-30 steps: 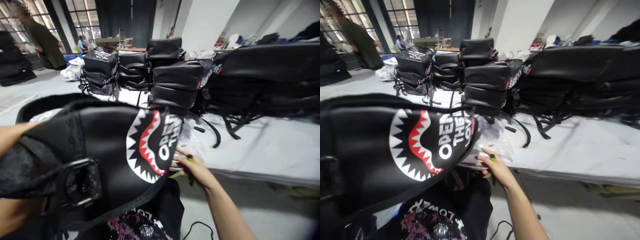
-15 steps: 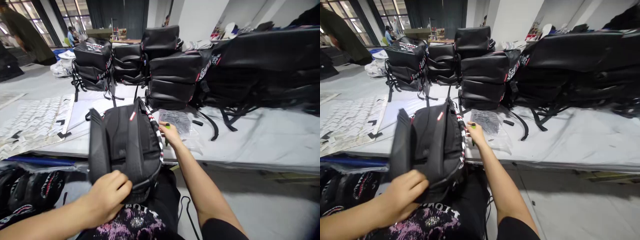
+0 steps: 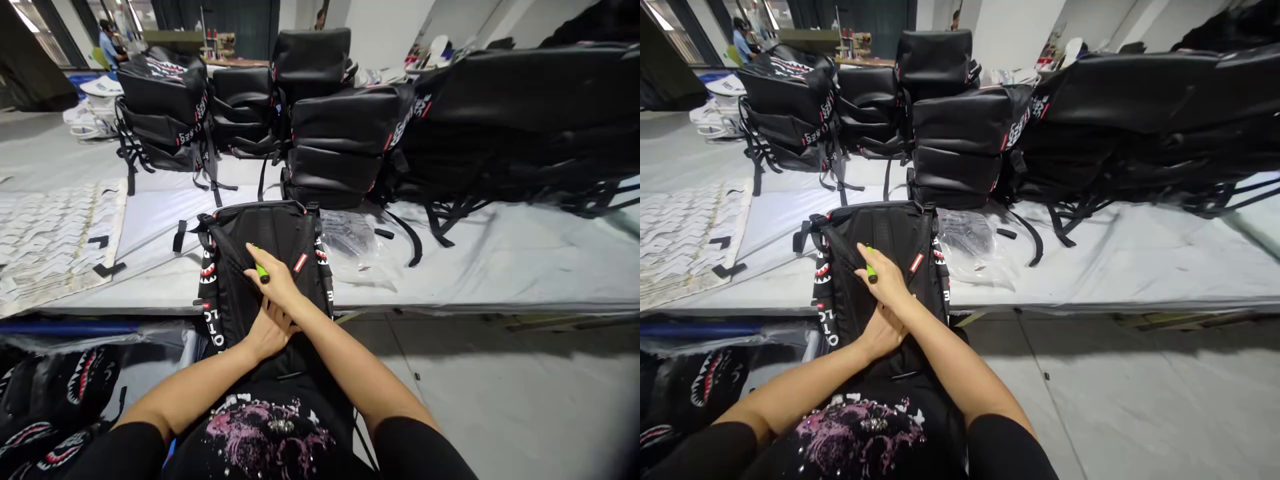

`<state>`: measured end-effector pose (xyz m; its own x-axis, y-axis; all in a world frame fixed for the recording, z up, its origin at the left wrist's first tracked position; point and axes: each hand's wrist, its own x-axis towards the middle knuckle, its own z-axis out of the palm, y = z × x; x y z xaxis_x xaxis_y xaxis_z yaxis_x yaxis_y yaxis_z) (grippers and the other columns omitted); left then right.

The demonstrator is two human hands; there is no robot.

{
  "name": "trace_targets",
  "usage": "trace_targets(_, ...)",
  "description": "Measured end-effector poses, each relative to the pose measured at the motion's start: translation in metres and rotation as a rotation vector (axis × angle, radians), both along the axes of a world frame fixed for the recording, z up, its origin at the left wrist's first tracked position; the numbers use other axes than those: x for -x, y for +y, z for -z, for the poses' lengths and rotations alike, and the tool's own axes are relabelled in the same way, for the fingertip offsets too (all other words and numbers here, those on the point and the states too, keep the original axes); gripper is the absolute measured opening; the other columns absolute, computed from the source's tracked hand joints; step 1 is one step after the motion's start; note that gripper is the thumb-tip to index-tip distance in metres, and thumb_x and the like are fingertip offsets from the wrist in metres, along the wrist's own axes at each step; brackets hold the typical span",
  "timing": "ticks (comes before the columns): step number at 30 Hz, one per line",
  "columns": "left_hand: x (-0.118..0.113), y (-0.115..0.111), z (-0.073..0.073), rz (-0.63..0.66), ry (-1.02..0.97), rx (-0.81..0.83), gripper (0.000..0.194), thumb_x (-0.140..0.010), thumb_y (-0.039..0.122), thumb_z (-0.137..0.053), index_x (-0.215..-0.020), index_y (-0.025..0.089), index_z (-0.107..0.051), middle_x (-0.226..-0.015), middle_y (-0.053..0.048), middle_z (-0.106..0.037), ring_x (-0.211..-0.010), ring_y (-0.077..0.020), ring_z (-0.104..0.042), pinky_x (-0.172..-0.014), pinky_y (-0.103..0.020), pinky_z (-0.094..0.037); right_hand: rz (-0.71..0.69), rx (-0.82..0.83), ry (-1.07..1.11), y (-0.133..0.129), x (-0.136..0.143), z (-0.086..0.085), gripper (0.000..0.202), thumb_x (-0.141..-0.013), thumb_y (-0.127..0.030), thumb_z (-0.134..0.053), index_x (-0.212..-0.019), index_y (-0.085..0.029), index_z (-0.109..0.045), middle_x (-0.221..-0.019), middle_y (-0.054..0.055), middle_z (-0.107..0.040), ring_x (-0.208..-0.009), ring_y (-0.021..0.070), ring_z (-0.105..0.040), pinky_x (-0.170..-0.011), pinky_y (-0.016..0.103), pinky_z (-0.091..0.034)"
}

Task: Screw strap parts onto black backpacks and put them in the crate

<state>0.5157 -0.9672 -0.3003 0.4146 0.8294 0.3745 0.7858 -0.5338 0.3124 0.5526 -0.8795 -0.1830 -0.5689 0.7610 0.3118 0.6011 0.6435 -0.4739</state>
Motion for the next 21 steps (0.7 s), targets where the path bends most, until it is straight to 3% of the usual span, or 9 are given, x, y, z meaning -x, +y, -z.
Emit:
trace_targets(3, 0.015, -0.015, 0.015, -0.035, 0.007, -0.006, 0.067, -0.096, 0.057, -0.047, -0.148, 0.015, -0.045, -0.153, -0.02, -0.044, -0.145, -0.0383, -0.037, -0.116, -0.062, -0.033, -0.015, -0.216, -0.267, 0.009, -0.018, 0.031, 0.045, -0.095, -0.017, -0.056, -0.14, -0.017, -0.056, -0.14, 0.02, -0.057, -0.131, 0.0301, -0.055, -0.112, 0.057, -0.041)
trace_targets(6, 0.036, -0.025, 0.018, -0.106, -0.039, -0.017, 0.067, -0.096, 0.05, -0.05, -0.15, 0.009, -0.041, -0.158, -0.022, -0.036, -0.148, -0.0381, -0.032, -0.116, -0.058, -0.037, 0.052, -0.414, -0.372, 0.01, -0.072, 0.038, 0.039, -0.096, -0.012, -0.049, -0.134, -0.011, -0.06, -0.142, 0.027, -0.053, -0.135, 0.034, -0.05, -0.108, 0.058, -0.044)
trace_targets(9, 0.055, -0.016, 0.004, -0.153, -0.194, -0.012, 0.043, -0.099, 0.028, -0.047, -0.137, 0.01, -0.055, -0.143, -0.016, -0.058, -0.136, -0.0273, -0.052, -0.111, -0.042, -0.048, 0.191, -0.505, -0.385, 0.004, -0.114, 0.039, 0.036, -0.097, -0.014, -0.05, -0.131, -0.009, -0.061, -0.141, 0.029, -0.052, -0.131, 0.0347, -0.053, -0.1, 0.052, -0.052)
trace_targets(11, 0.066, 0.007, -0.017, -0.197, -0.301, -0.032, 0.033, -0.1, 0.021, -0.044, -0.126, 0.014, -0.063, -0.126, -0.011, -0.07, -0.119, -0.0213, -0.064, -0.101, -0.036, -0.054, 0.255, -0.533, -0.361, -0.004, -0.123, 0.044, 0.035, -0.096, -0.017, -0.053, -0.129, -0.01, -0.061, -0.138, 0.028, -0.054, -0.128, 0.0341, -0.055, -0.098, 0.05, -0.054)
trace_targets(13, 0.074, 0.041, -0.041, -0.23, -0.329, -0.068, 0.029, -0.1, 0.02, -0.045, -0.121, 0.017, -0.064, -0.119, -0.009, -0.072, -0.11, -0.0203, -0.067, -0.096, -0.035, -0.056, 0.287, -0.575, -0.334, -0.012, -0.12, 0.053, 0.033, -0.096, -0.018, -0.056, -0.127, -0.012, -0.062, -0.134, 0.025, -0.058, -0.128, 0.034, -0.055, -0.099, 0.051, -0.052)
trace_targets(16, 0.071, 0.099, -0.068, -0.117, -0.185, -0.125, 0.026, -0.098, 0.02, -0.049, -0.118, 0.017, -0.065, -0.122, -0.01, -0.069, -0.113, -0.0224, -0.062, -0.095, -0.037, -0.053, 0.303, -0.619, -0.326, -0.02, -0.111, 0.062, 0.03, -0.094, -0.017, -0.058, -0.123, -0.014, -0.065, -0.13, 0.022, -0.062, -0.129, 0.0353, -0.054, -0.102, 0.054, -0.05)
trace_targets(19, 0.051, 0.145, -0.075, 0.091, -0.013, -0.174, 0.022, -0.097, 0.024, -0.055, -0.114, 0.017, -0.066, -0.128, -0.01, -0.065, -0.124, -0.0252, -0.056, -0.104, -0.042, -0.044, 0.3, -0.615, -0.311, -0.021, -0.111, 0.064, 0.029, -0.093, -0.016, -0.059, -0.122, -0.014, -0.064, -0.128, 0.021, -0.063, -0.13, 0.0347, -0.054, -0.102, 0.053, -0.051)
trace_targets(21, 0.035, 0.164, -0.074, 0.171, 0.043, -0.187, 0.021, -0.097, 0.029, -0.055, -0.106, 0.016, -0.068, -0.118, -0.011, -0.068, -0.117, -0.026, -0.058, -0.103, -0.043, -0.041, 0.291, -0.612, -0.296, -0.02, -0.114, 0.063, 0.03, -0.093, -0.015, -0.059, -0.122, -0.014, -0.064, -0.128, 0.02, -0.063, -0.131, 0.0341, -0.053, -0.102, 0.052, -0.051)
